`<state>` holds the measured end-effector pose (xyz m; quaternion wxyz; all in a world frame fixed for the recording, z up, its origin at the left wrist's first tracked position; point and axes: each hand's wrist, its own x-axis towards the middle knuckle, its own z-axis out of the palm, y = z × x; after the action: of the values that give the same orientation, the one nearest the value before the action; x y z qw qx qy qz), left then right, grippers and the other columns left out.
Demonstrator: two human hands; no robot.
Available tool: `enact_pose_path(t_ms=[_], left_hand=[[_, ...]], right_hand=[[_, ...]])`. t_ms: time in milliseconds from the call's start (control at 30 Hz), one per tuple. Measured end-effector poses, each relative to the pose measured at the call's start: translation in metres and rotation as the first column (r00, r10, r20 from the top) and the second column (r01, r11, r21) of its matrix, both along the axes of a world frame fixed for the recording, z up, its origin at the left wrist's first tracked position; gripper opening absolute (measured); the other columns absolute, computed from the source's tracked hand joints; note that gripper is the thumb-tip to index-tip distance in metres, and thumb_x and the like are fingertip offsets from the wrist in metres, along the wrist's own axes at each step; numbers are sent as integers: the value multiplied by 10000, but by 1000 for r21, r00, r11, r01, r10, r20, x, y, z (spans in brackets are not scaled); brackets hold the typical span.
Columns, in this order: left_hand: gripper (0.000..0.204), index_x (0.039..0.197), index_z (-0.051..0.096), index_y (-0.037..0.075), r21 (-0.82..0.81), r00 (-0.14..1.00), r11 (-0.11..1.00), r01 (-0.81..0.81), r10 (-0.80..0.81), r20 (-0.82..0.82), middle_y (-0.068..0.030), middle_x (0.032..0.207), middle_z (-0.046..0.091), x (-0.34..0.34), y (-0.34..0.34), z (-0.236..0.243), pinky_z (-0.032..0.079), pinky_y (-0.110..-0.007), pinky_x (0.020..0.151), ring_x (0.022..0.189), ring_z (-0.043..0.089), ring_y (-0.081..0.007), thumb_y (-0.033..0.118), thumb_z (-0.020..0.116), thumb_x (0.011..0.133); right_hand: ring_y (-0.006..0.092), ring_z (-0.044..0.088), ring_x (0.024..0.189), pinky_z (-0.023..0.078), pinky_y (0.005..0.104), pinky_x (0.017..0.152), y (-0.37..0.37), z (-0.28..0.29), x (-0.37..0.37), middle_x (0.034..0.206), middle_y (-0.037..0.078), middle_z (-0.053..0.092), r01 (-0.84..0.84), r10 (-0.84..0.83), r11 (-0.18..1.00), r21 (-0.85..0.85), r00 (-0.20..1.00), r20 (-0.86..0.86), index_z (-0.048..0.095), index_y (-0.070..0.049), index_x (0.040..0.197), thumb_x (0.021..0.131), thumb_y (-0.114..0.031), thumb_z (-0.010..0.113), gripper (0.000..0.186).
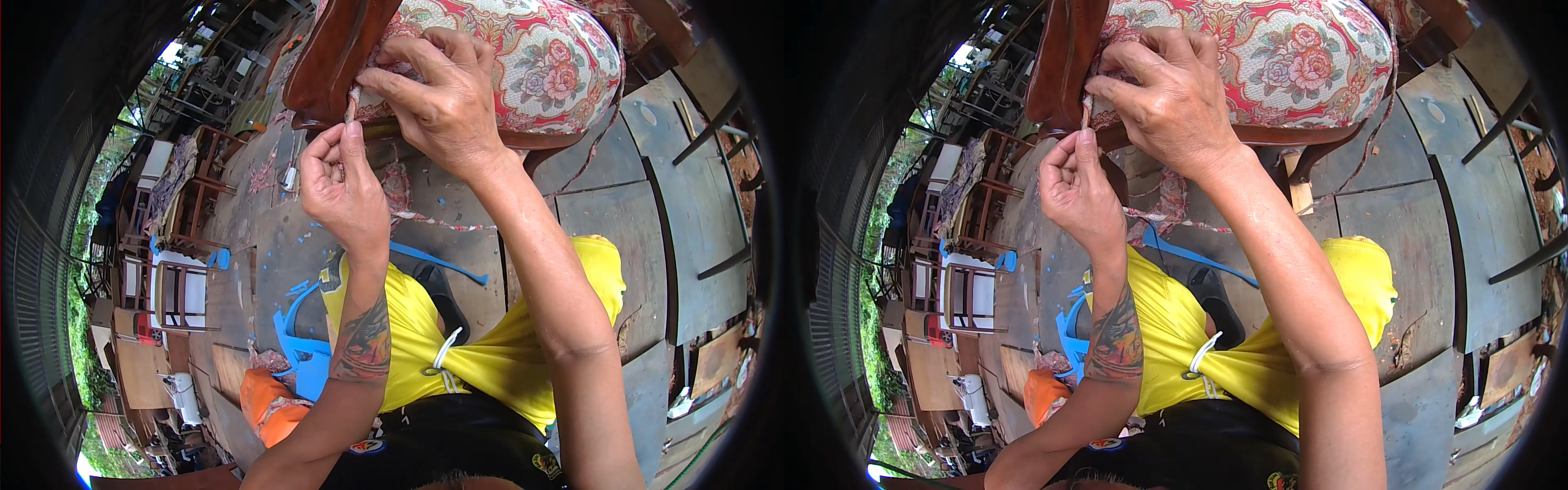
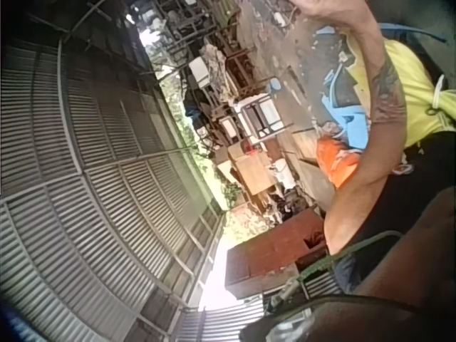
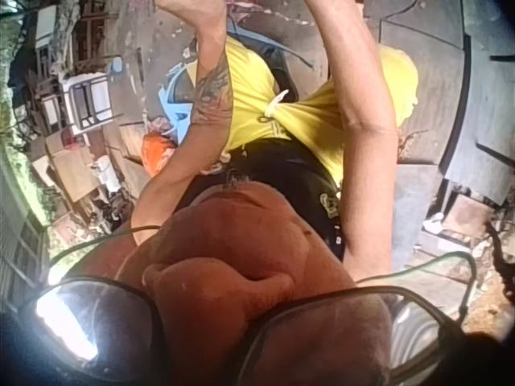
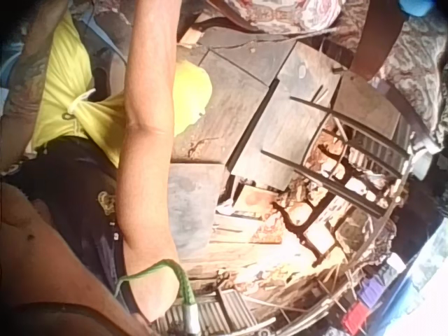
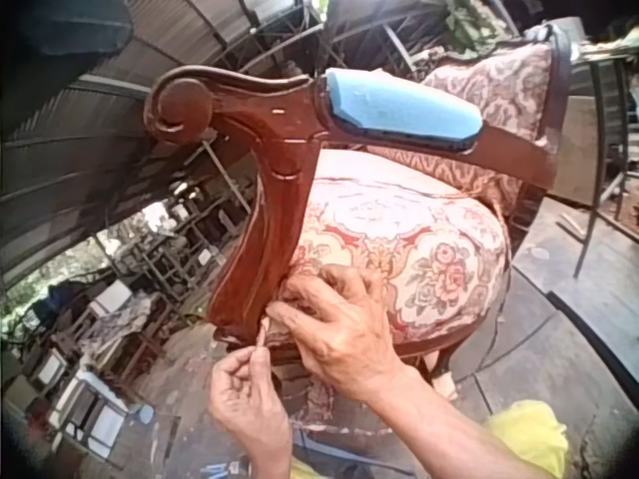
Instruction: Apply glue and trim to the edge of a reupholstered chair.
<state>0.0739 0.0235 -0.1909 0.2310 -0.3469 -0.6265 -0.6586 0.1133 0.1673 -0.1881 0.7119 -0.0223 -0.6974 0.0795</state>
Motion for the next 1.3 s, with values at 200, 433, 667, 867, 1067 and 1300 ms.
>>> enact_pose_path(t_ms=[200, 433, 667, 867, 1067, 1300], left_hand=[[162, 1060, 635, -93, 16, 997, 999, -50, 50, -57, -118, 955, 706, -2, 1, -5, 567, -225, 741, 848, 680, -108, 35, 711, 999], [163, 1011, 638, -64, 44, 996, 996, -79, 81, -33, -127, 895, 718, -10, 4, -10, 491, -214, 631, 732, 622, -82, 66, 734, 989], [194, 983, 652, -30, 79, 998, 995, -67, 67, 0, -90, 790, 708, -16, 4, -13, 330, -183, 464, 535, 477, -17, 138, 747, 996], [188, 1016, 664, -88, -21, 993, 995, -102, 103, 51, -131, 932, 721, -13, -2, -8, 574, -260, 711, 805, 694, -143, 94, 713, 1010], [174, 997, 663, -82, -6, 995, 995, -98, 98, 35, -130, 926, 718, -10, -3, -8, 564, -249, 712, 796, 682, -137, 85, 714, 1008], [154, 1006, 671, -74, -4, 989, 994, -106, 105, -107, -127, 947, 728, -8, 0, -11, 560, -243, 717, 830, 683, -120, 73, 719, 1002]], right_hand=[[213, 582, 1067, 387, 426, 923, -3, -3, -10, 1045, -105, 687, -13, 10, 1000, -23, 995, -95, 784, -239, 924, 731, -208, 828, 200], [217, 573, 1068, 357, 429, 910, -6, -5, -16, 1051, -103, 688, 7, -12, 999, -43, 994, -112, 777, -240, 903, 715, -223, 844, 200], [228, 576, 1039, 363, 433, 908, -6, -5, -15, 1043, -87, 694, 7, -12, 999, -41, 993, -115, 781, -237, 910, 742, -244, 851, 182], [233, 574, 1047, 374, 449, 897, -6, -3, -15, 1013, -78, 685, 9, -14, 999, -51, 994, -112, 781, -228, 892, 763, -265, 845, 149], [237, 564, 1059, 374, 470, 896, -6, -3, -16, 980, -73, 664, -15, 6, 998, -62, 991, -137, 768, -219, 830, 770, -283, 831, 108], [239, 565, 1048, 382, 473, 889, -7, -2, -15, 974, -70, 663, -28, 18, 997, -67, 990, -143, 771, -207, 820, 760, -294, 838, 125]])
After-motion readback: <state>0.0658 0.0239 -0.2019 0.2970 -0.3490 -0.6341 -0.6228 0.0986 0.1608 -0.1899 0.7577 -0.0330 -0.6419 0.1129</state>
